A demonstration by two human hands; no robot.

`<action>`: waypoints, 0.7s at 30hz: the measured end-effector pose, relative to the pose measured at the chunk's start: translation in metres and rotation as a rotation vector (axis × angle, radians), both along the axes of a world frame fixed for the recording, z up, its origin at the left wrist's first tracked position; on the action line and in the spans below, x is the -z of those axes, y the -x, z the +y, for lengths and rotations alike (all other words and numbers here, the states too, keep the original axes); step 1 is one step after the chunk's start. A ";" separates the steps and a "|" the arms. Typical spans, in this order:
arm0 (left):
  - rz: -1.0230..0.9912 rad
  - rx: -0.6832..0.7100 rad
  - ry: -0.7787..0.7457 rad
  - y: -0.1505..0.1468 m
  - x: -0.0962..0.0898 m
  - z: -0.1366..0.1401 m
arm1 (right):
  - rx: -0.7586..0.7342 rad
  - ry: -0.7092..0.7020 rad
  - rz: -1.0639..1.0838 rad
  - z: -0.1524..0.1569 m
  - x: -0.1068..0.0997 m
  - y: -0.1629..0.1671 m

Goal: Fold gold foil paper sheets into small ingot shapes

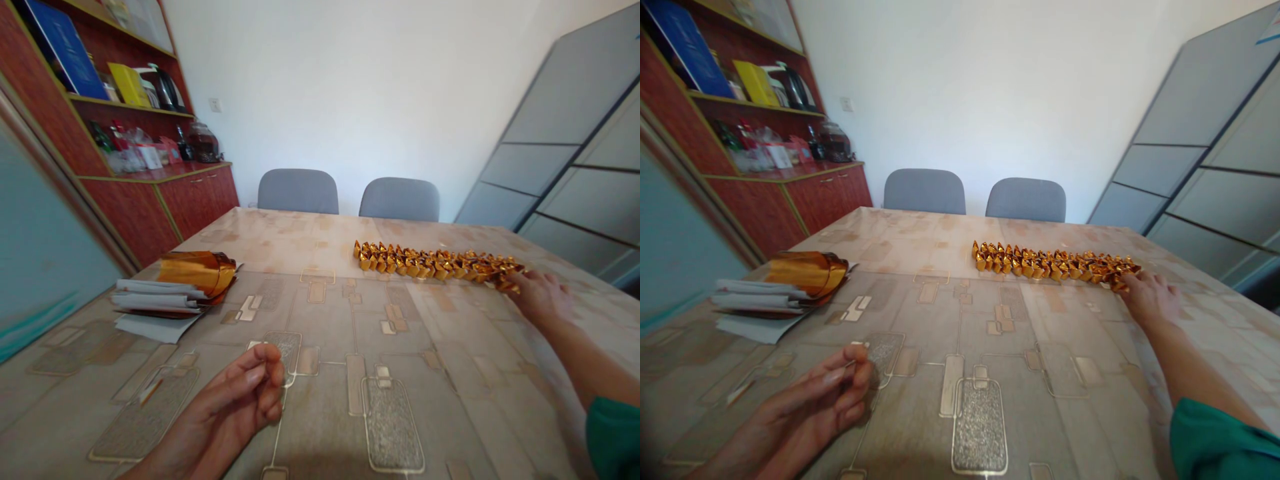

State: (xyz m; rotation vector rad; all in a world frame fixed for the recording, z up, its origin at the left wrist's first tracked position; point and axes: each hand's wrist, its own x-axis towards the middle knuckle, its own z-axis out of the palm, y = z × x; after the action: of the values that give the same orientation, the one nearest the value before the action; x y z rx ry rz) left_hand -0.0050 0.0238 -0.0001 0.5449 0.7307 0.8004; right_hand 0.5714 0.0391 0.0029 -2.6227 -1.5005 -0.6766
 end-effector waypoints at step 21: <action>1.052 -0.285 -1.113 0.068 -0.048 0.073 | -0.593 -0.169 0.645 -0.025 -0.017 0.226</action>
State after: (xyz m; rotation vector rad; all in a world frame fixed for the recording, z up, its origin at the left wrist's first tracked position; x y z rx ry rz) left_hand -0.0726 0.0964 0.0482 1.9898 1.3053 1.1578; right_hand 0.3458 0.0142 0.0200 -1.8314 -1.7357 0.0897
